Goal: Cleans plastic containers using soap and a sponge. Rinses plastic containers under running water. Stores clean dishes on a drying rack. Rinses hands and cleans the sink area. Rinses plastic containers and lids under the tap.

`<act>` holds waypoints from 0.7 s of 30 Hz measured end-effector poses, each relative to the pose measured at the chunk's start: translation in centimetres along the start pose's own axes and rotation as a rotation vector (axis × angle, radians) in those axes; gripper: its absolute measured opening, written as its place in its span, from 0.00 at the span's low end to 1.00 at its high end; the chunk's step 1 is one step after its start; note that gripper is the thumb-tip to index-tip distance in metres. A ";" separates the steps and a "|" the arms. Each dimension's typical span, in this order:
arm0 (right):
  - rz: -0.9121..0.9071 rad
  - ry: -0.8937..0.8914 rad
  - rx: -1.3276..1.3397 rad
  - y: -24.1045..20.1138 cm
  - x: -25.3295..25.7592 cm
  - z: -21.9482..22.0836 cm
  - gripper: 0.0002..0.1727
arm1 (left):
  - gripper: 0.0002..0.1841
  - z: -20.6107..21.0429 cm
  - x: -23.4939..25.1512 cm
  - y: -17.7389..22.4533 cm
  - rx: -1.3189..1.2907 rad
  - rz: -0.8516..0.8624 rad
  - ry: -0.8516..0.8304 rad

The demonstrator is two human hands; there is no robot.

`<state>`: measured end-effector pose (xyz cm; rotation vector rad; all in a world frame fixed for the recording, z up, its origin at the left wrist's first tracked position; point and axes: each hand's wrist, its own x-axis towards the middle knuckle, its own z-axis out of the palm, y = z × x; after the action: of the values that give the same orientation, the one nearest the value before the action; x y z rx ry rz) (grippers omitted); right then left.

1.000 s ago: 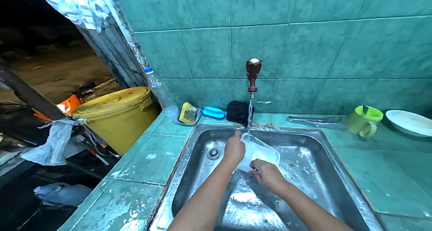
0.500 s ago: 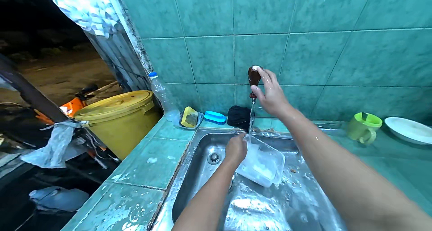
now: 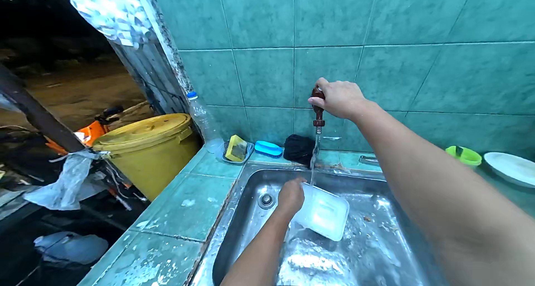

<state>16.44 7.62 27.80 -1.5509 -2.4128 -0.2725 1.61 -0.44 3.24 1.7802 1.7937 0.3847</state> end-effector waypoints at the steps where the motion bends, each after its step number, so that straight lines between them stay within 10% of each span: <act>1: 0.025 -0.003 -0.030 -0.4 0.0 -0.2 0.33 | 0.22 0.1 0.0 0.1 0.022 -0.011 -0.003; 21: -0.010 -0.057 0.236 0.4 0.5 0.4 0.29 | 0.15 0.0 0.9 0.4 -0.214 0.145 0.094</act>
<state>16.53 8.36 27.56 -1.4600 -2.3946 0.0547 1.95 0.48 3.32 1.7697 1.6212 0.7022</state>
